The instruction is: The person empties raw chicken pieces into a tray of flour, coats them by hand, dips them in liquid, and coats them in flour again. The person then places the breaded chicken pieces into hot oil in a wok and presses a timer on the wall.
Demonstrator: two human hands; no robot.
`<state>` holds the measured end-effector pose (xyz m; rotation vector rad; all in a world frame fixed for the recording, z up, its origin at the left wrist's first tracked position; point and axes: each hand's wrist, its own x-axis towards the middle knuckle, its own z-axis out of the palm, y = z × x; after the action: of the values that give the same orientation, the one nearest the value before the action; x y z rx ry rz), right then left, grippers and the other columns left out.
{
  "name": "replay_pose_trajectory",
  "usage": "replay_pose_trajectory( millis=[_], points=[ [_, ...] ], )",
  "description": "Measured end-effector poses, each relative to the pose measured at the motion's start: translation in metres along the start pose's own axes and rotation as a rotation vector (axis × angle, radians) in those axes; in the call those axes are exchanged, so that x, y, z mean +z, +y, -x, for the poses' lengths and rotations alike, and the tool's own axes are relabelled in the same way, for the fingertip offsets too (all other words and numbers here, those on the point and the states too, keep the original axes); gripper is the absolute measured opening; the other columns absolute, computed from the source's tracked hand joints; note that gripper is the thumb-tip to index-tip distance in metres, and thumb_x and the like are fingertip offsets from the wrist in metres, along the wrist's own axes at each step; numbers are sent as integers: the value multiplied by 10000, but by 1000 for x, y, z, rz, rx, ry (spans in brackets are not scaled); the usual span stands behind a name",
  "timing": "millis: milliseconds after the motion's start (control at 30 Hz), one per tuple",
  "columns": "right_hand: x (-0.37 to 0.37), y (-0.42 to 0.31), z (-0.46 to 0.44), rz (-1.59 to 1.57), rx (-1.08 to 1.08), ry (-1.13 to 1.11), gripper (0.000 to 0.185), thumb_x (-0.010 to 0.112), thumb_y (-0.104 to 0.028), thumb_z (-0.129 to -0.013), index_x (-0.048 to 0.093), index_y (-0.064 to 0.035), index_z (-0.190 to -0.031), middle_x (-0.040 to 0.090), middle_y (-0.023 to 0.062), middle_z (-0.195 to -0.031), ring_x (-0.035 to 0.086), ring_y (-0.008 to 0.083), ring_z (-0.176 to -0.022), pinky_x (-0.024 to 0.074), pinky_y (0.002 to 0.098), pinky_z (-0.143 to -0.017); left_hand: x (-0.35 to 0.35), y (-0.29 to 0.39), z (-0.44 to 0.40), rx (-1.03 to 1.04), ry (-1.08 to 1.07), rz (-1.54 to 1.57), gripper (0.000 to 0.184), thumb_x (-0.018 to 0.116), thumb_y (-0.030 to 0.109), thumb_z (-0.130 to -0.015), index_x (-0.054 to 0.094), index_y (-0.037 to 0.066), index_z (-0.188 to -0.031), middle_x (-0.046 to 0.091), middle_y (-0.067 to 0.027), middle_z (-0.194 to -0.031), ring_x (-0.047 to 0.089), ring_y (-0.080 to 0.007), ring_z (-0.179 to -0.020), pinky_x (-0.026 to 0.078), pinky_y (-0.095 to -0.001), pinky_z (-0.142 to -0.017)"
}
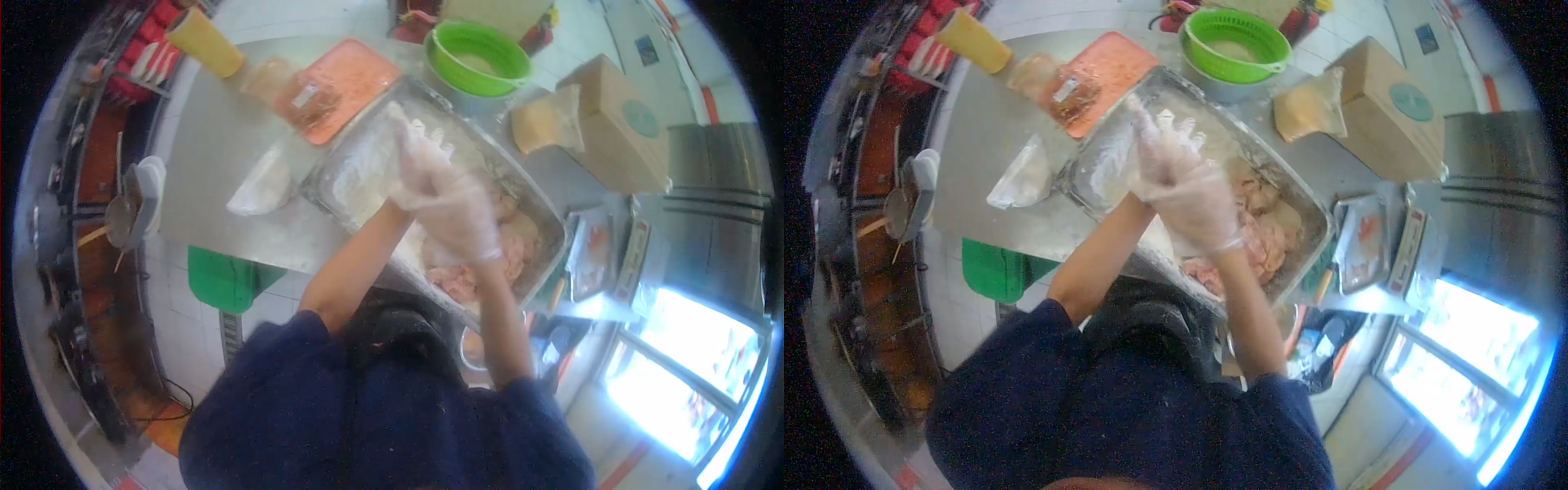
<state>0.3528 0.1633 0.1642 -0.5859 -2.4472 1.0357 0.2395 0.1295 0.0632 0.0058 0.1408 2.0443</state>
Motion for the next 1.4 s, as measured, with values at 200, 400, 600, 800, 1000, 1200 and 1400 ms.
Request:
replay_pose_trajectory(
  millis=[200,400,600,800,1000,1200,1400],
  points=[
    [-18,0,46,-419,596,107,405,665,-292,-932,615,-84,-1275,661,121,-1137,614,244,-1070,461,343,-972,-49,-21,12,-271,43,-710,564,504,522,-988,551,55,-1301,624,-126,-1232,575,-224,-1119,450,-349,-974],
    [0,-46,2,-1580,11,262,726,440,-570,-976,407,-36,-1467,475,183,-1427,398,303,-1362,253,441,-1153,52,7,108,-185,-312,-1366,475,610,430,-905,664,-11,-1075,660,-241,-989,632,-375,-875,493,-404,-864],
    [2,-57,-9,-1522,219,424,777,370,-606,-982,420,18,-1443,468,202,-1438,410,342,-1354,239,473,-1173,65,109,120,304,-144,-2210,586,688,525,-838,593,64,-1189,595,-209,-1128,584,-353,-1040,462,-477,-912],
    [46,-41,15,-974,647,276,342,523,-350,-992,654,-91,-1172,672,73,-1102,595,215,-1011,439,379,-953,-46,319,160,-29,279,-3029,320,491,270,-976,667,7,-1027,699,-188,-911,688,-327,-885,548,-438,-795],
    [129,-41,4,-767,453,-122,461,530,-359,-1010,527,-70,-1370,594,122,-1335,592,223,-1146,459,362,-1000,203,216,166,199,-162,-3021,229,540,202,-973,679,59,-1086,668,-145,-1008,638,-298,-952,523,-388,-854],
    [46,-32,-21,-2000,408,-50,516,514,-385,-975,493,-63,-1378,588,124,-1281,565,214,-1091,479,397,-944,249,115,139,486,-364,-2788,173,558,189,-986,660,73,-1064,635,-59,-931,589,-185,-851,493,-320,-758],
    [-159,24,44,-574,328,114,486,802,-199,-783,592,-35,-1190,660,91,-999,633,191,-885,520,311,-814,123,32,97,638,128,-1877,118,576,175,-999,642,88,-1042,602,27,-855,539,-71,-750,463,-252,-662]
  ],
)
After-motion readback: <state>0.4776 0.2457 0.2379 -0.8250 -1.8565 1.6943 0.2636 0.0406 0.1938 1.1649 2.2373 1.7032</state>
